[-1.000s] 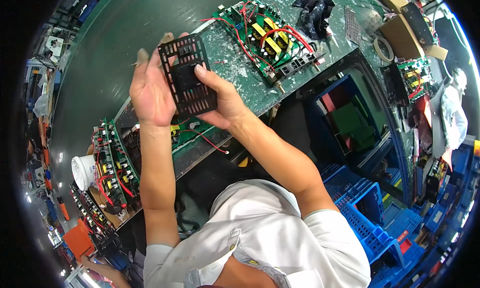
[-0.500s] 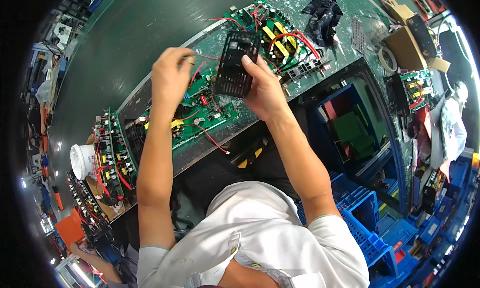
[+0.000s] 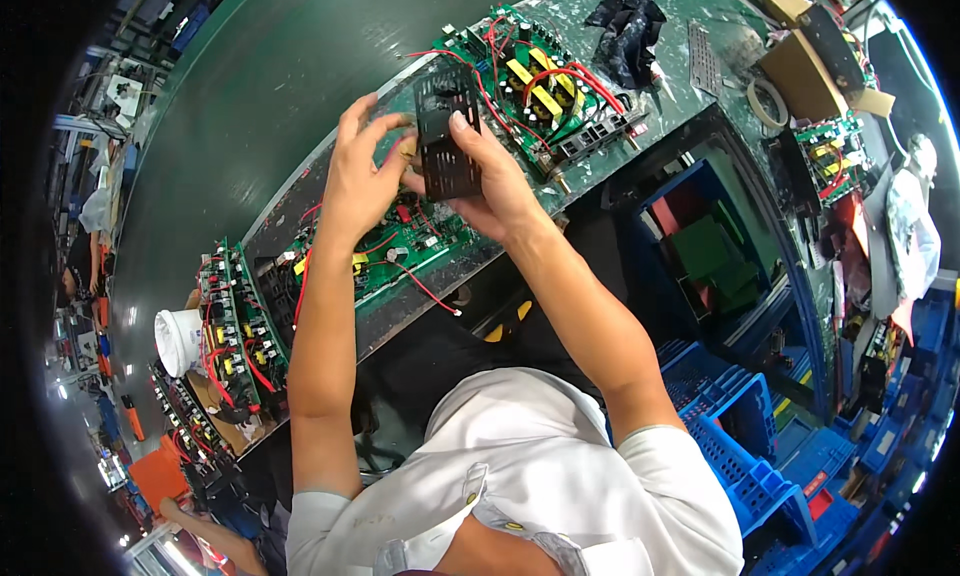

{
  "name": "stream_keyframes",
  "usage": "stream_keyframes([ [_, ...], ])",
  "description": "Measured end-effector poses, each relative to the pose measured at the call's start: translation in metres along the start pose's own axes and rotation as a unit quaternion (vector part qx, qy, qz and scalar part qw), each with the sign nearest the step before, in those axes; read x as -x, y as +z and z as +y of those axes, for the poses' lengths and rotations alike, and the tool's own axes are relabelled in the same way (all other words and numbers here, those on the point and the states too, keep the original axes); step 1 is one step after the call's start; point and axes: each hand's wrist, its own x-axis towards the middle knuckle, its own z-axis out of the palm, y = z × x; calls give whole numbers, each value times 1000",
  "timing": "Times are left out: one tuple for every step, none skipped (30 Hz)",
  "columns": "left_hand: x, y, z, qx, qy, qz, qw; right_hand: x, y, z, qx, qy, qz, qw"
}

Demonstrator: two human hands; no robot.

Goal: Plugging wires into connectors and attaching plastic components to printed circuit boards on an assembly line.

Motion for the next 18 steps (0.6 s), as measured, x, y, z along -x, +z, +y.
stream_keyframes([
  [-2,0,2,-43,-21,-5,999,-3,-4,-1,6,-3,-2,1000],
  [-3,2,3,-41,-23,-7,999,-6,-13,0,22,-19,6,1000],
  [-4,3,4,-49,-19,1,999,-8,-14,-2,40,-25,34,998],
  [-5,4,4,-56,-15,9,998,-8,-15,-4,59,-31,62,996],
  [-3,7,1,-116,23,37,992,-5,-17,-8,83,-39,69,993],
  [-1,8,-1,-116,19,37,992,-3,-15,-11,84,-35,69,993],
  [0,9,-3,-148,25,36,988,-2,-13,-13,128,-26,89,987],
  [0,9,-5,-179,31,36,983,-1,-11,-15,173,-18,108,979],
  [-2,12,-4,-187,42,59,980,0,-10,-17,177,-7,108,978],
  [-3,12,-3,-187,41,59,980,1,-8,-17,177,-6,108,978],
  [-4,11,-1,-185,18,43,982,1,-5,-16,198,2,112,974],
  [-5,11,1,-180,-2,26,983,1,-3,-15,218,8,118,969],
  [-5,11,0,-180,0,26,983,1,-2,-15,219,15,109,970],
  [-2,11,-2,-190,36,63,979,1,2,-16,240,27,116,964],
  [-2,11,1,-197,74,100,972,2,3,-19,261,38,124,957],
  [0,11,6,-211,75,133,966,0,-3,-18,273,37,112,955],
  [1,9,11,-210,79,132,966,-1,-4,-20,272,34,114,955],
  [4,4,16,-206,71,141,966,1,0,-19,297,23,120,947],
])
